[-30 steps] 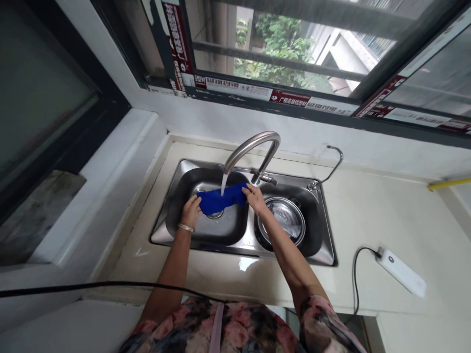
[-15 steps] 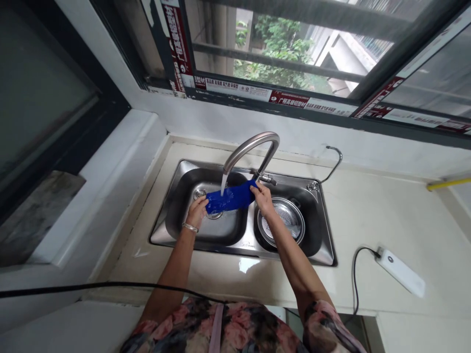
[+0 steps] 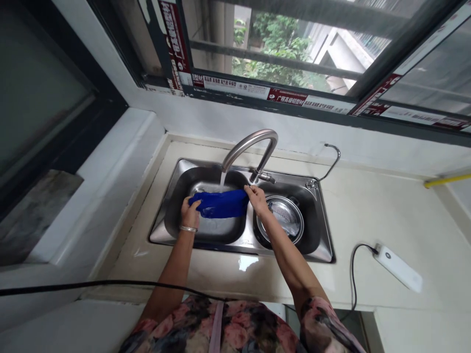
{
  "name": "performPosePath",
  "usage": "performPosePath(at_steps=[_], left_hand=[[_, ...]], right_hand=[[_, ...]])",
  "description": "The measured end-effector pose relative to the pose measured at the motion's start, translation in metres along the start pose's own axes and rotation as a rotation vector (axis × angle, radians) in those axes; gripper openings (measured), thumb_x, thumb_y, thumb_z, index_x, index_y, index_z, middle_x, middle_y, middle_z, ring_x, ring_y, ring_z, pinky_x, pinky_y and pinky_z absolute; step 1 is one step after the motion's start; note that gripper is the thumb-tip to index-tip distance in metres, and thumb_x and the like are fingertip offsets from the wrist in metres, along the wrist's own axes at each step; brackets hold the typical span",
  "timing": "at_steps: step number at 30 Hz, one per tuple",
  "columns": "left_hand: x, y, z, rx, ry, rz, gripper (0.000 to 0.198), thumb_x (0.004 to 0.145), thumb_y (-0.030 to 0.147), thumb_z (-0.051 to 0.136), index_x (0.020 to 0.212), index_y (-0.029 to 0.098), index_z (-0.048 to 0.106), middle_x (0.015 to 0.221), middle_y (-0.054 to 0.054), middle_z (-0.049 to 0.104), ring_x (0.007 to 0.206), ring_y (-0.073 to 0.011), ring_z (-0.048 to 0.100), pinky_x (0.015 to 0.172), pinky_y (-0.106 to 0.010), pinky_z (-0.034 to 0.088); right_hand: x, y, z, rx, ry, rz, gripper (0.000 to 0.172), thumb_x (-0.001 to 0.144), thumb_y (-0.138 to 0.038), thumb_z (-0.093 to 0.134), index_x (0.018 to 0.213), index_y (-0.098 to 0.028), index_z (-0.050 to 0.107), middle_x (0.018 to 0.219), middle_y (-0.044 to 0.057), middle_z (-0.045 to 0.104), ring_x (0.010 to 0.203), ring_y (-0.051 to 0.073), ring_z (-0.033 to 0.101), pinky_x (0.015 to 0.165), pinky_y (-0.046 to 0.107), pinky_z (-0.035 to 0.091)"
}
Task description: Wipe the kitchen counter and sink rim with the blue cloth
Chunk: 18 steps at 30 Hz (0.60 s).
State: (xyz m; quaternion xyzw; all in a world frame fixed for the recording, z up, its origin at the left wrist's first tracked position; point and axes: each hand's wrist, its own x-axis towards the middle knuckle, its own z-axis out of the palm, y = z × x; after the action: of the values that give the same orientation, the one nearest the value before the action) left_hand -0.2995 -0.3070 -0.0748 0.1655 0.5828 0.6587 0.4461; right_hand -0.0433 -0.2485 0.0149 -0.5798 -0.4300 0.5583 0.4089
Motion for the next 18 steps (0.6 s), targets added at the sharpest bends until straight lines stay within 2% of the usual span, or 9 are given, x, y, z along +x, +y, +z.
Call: performPosePath(at_steps=[2, 4, 7, 9, 11, 14, 18], left_hand=[[0.001, 0.006, 0.0, -0.098, -0.065, -0.054, 0.061, 0.06, 0.037, 0.087, 0.115, 0.022, 0.065, 0.105, -0.005, 0.068, 0.099, -0.0249, 0.068, 0.087, -0.035, 0.059], [-0.001, 0.012, 0.0, -0.08, -0.163, -0.056, 0.08, 0.06, 0.037, 0.089, 0.134, 0.025, 0.063, 0.125, -0.009, 0.068, 0.114, -0.0295, 0.067, 0.098, -0.042, 0.059], [-0.006, 0.018, -0.002, 0.31, -0.299, 0.006, 0.088, 0.059, 0.036, 0.097, 0.14, 0.025, 0.067, 0.137, -0.012, 0.064, 0.131, -0.0371, 0.061, 0.116, -0.052, 0.05], [-0.011, 0.018, -0.003, 0.645, -0.354, 0.052, 0.078, 0.057, 0.031, 0.1, 0.131, 0.022, 0.075, 0.133, -0.014, 0.063, 0.131, -0.0405, 0.059, 0.122, -0.055, 0.044], [-0.014, 0.016, -0.003, 0.844, -0.376, 0.079, 0.056, 0.062, 0.027, 0.098, 0.116, 0.02, 0.082, 0.126, -0.016, 0.062, 0.128, -0.0411, 0.06, 0.123, -0.055, 0.043], [-0.012, 0.016, -0.005, 0.898, -0.328, 0.114, 0.022, 0.072, 0.026, 0.091, 0.091, 0.019, 0.083, 0.114, -0.016, 0.061, 0.122, -0.0408, 0.062, 0.122, -0.054, 0.045], [-0.002, 0.024, -0.012, 0.824, -0.204, 0.173, 0.008, 0.077, 0.026, 0.081, 0.081, 0.021, 0.077, 0.106, -0.016, 0.062, 0.124, -0.0425, 0.06, 0.123, -0.053, 0.041]], right_hand=[[0.002, 0.002, -0.002, -0.034, -0.012, 0.031, 0.066, 0.063, -0.078, 0.081, 0.068, -0.024, 0.043, 0.064, -0.005, 0.041, 0.066, 0.013, 0.043, 0.066, 0.028, 0.045], [0.003, 0.002, -0.004, -0.059, -0.046, 0.07, 0.063, 0.063, -0.077, 0.081, 0.071, -0.024, 0.048, 0.065, -0.005, 0.046, 0.067, 0.015, 0.05, 0.069, 0.03, 0.05], [0.004, -0.002, -0.004, -0.066, -0.124, 0.113, 0.057, 0.063, -0.069, 0.084, 0.075, -0.023, 0.053, 0.067, -0.002, 0.056, 0.07, 0.018, 0.059, 0.071, 0.034, 0.056], [0.005, -0.006, 0.0, -0.053, -0.173, 0.12, 0.052, 0.064, -0.062, 0.087, 0.079, -0.023, 0.056, 0.071, -0.001, 0.061, 0.072, 0.02, 0.063, 0.071, 0.035, 0.059], [0.007, -0.01, 0.005, -0.033, -0.204, 0.111, 0.048, 0.066, -0.055, 0.088, 0.083, -0.022, 0.059, 0.073, 0.0, 0.064, 0.072, 0.02, 0.065, 0.07, 0.034, 0.06], [0.011, -0.012, 0.016, 0.001, -0.232, 0.096, 0.044, 0.071, -0.052, 0.088, 0.084, -0.023, 0.058, 0.072, 0.0, 0.064, 0.071, 0.02, 0.065, 0.066, 0.034, 0.061], [0.017, -0.01, 0.035, 0.048, -0.251, 0.088, 0.044, 0.07, -0.053, 0.087, 0.082, -0.023, 0.058, 0.072, 0.001, 0.066, 0.07, 0.021, 0.066, 0.061, 0.033, 0.06]])
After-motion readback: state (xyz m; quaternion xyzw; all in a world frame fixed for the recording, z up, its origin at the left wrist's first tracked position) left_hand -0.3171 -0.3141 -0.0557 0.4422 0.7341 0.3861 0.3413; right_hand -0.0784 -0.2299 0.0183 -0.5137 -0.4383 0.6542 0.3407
